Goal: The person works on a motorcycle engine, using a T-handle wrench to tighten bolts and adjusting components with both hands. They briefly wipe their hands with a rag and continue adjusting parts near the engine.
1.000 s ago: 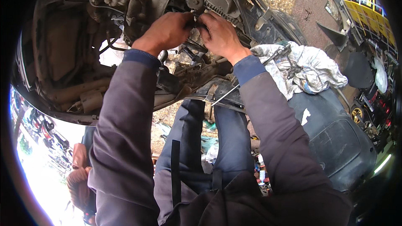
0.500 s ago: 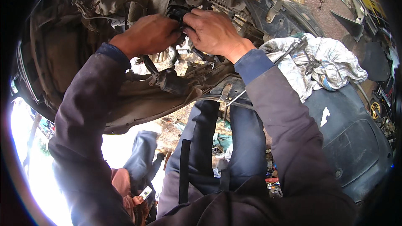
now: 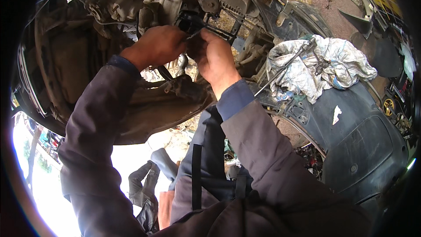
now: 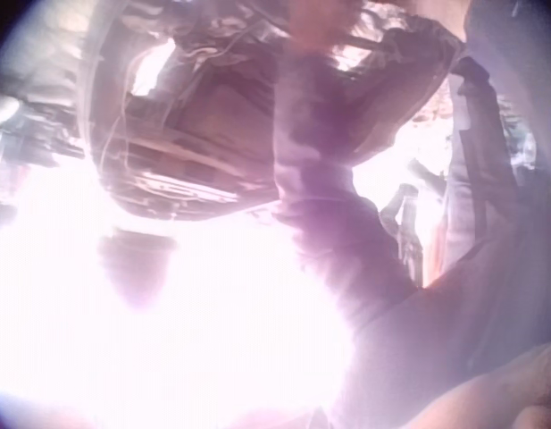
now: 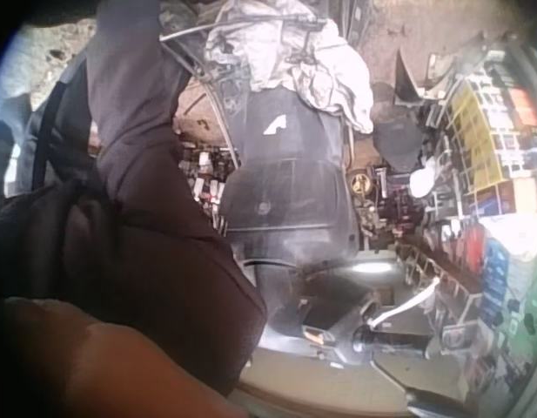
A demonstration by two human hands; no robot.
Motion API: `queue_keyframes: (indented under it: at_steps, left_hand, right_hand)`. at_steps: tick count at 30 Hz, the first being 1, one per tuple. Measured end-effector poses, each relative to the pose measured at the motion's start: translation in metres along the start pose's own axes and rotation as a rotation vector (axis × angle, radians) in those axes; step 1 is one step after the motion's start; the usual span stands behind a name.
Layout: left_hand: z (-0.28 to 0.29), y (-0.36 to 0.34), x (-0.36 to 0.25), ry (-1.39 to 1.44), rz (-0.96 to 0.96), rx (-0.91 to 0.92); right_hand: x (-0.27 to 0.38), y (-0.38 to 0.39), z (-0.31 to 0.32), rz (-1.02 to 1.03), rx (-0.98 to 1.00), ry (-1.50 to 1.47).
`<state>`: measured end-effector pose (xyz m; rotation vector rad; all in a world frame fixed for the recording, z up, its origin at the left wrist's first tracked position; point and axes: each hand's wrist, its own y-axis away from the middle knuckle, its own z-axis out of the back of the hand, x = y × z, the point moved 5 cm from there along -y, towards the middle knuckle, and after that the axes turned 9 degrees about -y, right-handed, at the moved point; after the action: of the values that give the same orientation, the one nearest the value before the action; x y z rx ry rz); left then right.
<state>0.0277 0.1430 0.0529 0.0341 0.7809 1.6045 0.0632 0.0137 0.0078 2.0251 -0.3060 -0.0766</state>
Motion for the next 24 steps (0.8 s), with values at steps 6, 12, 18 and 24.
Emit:
queue_keyframes:
  at_steps: [6, 12, 18, 24]
  left_hand:
    - [-0.008, 0.008, 0.009, -0.188, 0.111, 0.102]
    - [-0.021, 0.0, 0.016, -0.28, 0.242, 0.309]
    - [-0.004, 0.006, 0.02, 0.159, 0.02, 0.132]
    - [-0.022, -0.007, 0.041, 0.068, 0.094, 0.493]
  right_hand:
    - [-0.014, -0.021, -0.009, -0.121, 0.051, -0.423]
    - [-0.025, -0.03, -0.004, 0.026, 0.113, -0.272]
    - [-0.022, -0.026, 0.004, 0.091, 0.203, -0.109]
    - [-0.028, -0.023, 0.007, 0.096, 0.187, -0.142]
